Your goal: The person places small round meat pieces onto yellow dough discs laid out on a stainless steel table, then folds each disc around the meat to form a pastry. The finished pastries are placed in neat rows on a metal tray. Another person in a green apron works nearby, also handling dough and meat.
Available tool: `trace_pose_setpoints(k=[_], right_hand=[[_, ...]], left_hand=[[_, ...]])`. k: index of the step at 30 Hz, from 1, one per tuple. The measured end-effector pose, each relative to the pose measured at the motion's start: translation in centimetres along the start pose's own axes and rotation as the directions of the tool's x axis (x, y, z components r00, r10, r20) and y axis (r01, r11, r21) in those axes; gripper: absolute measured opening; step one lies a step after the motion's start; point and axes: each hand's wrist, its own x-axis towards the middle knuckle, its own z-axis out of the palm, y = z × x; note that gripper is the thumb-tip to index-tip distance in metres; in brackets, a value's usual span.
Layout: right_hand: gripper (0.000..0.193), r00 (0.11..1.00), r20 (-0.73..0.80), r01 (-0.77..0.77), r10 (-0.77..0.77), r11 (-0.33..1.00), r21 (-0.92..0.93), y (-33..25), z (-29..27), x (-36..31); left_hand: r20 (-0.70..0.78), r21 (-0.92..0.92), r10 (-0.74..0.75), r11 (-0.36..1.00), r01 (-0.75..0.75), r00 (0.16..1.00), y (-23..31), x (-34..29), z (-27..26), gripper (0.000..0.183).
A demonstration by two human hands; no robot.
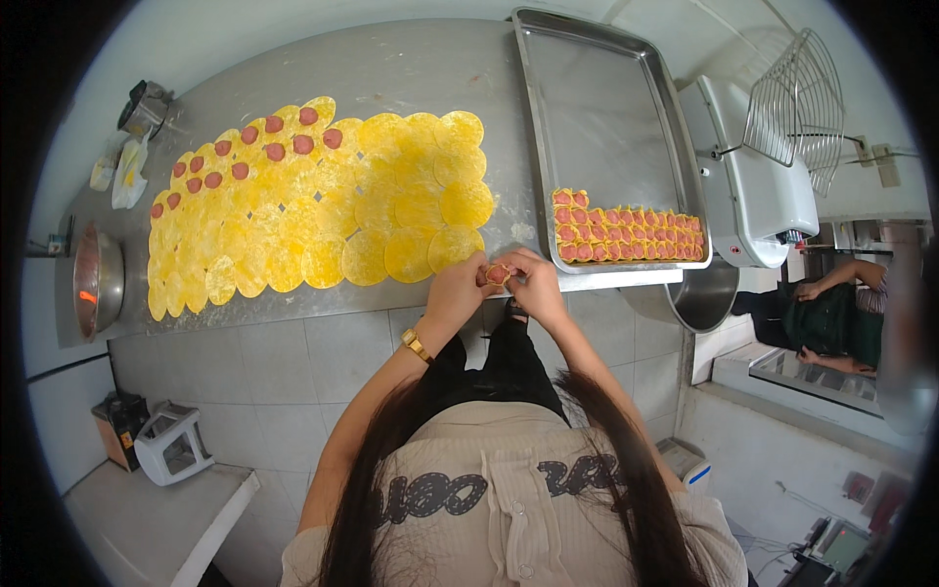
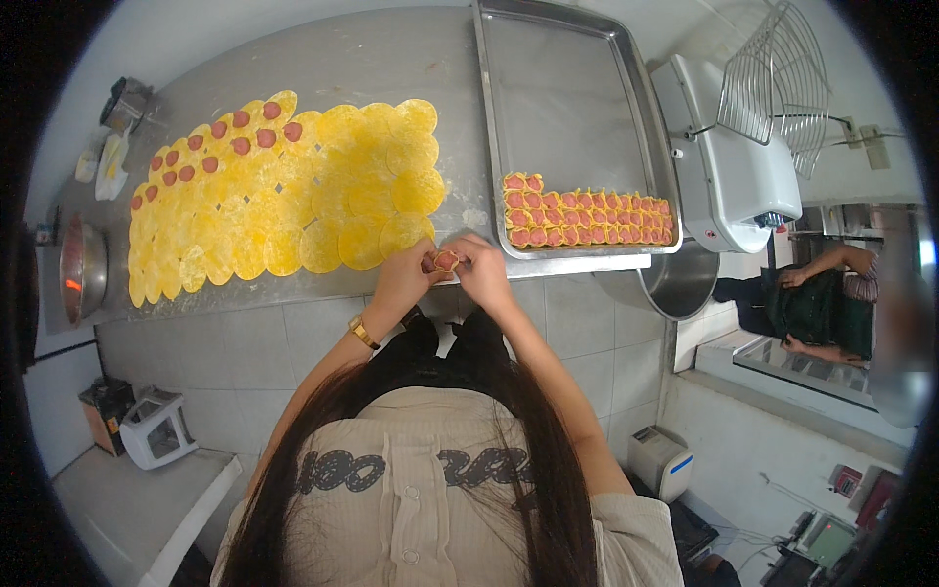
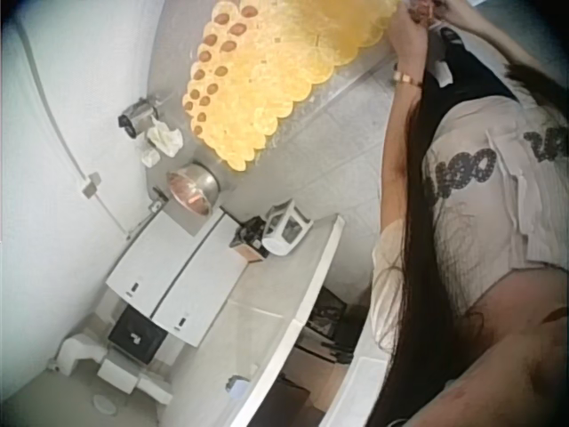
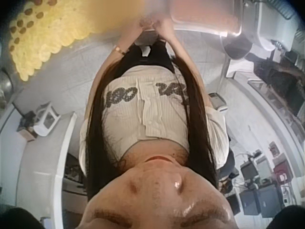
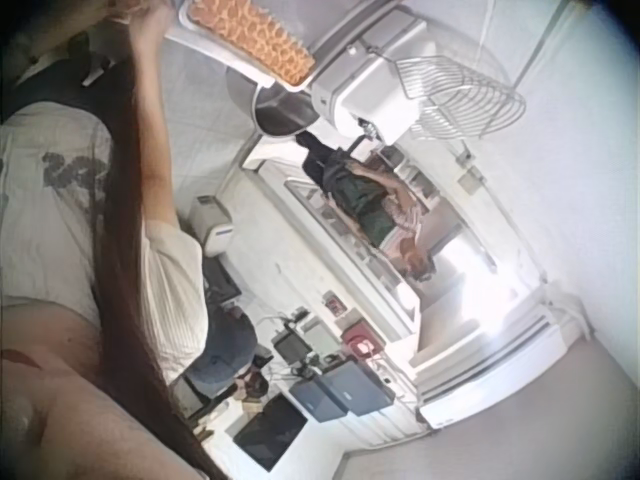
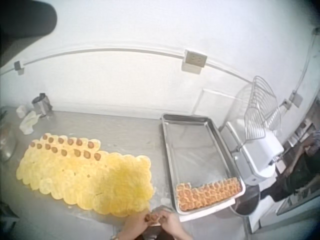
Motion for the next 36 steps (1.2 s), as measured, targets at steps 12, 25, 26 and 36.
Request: trace_pose_setpoints(k=[12,25,26,36], right_hand=[[0.041,0.993,-0.029,0.108,-0.113,0.987,-0.123,-0.3,-0.3,-0.5],[0.035,0.986,-0.082,0.133,-0.143,0.984,-0.116,-0.4,-0.7,-0.4],[0.036,0.994,-0.042,0.092,-0.098,0.987,-0.135,-0.4,-0.7,-0.3],[0.036,0.967,0.090,0.254,-0.239,0.935,-0.249,-1.0,-1.1,0.7]], left_hand=[[-0.011,-0.113,0.021,0.993,-0.023,1.000,0.3,-0.4,0.0,0.027],[-0.142,0.015,0.169,0.986,-0.169,0.975,-0.1,0.3,-0.1,0.021],[-0.119,-0.002,0.164,0.986,-0.166,0.979,-0.1,0.4,-0.1,0.020],[-0.115,-0.185,0.064,0.979,-0.084,0.991,-1.2,0.7,0.2,0.024]])
